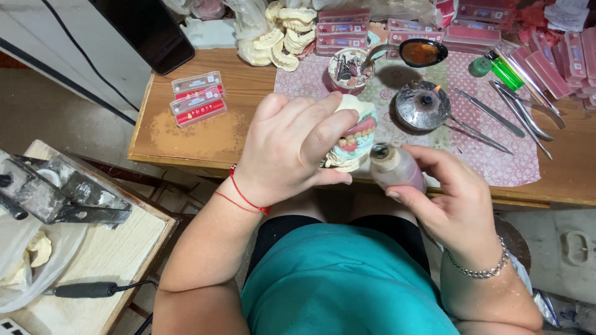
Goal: The person works on a dental model mounted on an articulator, using a metal tool to shape the material and a spray bottle to apply liquid. They repeatedly open and close the model to access different areas while manipulating the prosthetic components.
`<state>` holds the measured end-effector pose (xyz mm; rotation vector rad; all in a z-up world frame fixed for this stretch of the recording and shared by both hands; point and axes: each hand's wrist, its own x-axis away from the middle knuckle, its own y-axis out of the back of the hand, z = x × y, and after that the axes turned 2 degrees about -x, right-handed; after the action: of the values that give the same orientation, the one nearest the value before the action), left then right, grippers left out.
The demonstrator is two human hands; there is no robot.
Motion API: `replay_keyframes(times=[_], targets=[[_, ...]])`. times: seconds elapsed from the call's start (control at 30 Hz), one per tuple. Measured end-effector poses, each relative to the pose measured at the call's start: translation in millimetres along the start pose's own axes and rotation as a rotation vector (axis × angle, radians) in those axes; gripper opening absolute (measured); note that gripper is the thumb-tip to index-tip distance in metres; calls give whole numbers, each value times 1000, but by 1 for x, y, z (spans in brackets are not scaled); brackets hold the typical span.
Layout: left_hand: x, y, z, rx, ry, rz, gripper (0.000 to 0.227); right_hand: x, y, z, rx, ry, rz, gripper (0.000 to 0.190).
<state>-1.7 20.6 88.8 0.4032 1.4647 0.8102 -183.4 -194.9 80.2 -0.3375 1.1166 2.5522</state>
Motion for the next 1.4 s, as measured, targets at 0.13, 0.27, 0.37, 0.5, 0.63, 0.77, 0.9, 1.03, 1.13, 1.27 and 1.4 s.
replay_keyframes(times=[0.13,0.27,0.37,0.5,0.63,0.77,0.9,1.03,1.13,1.27,1.4], targets=[[-4,0,-3,30,-2,-1,73,14,3,-23,-209,-37,-92,58],[-4,-6,-2,91,48,-30,75,27,20,-77,-380,-29,-347,65],[3,-13,1,200,95,-61,81,34,47,-130,-308,25,-490,61],[6,-20,2,383,178,-54,92,61,81,-227,-248,-308,-697,34],[2,-23,-1,483,175,-82,93,77,105,-285,-262,-258,-607,51],[0,-30,-2,627,197,-94,98,85,109,-325,-338,-351,-639,51],[3,-38,-4,929,225,-100,100,81,103,-310,-239,-377,-708,35],[1,-39,-8,1100,230,-121,101,78,98,-294,-198,-367,-711,23],[3,-38,-8,1133,252,-118,102,71,95,-279,-163,-353,-712,17],[6,-38,-8,1104,227,-133,101,66,92,-258,-113,-339,-721,19],[9,-38,-9,1030,240,-148,99,63,85,-207,69,-135,-732,34]])
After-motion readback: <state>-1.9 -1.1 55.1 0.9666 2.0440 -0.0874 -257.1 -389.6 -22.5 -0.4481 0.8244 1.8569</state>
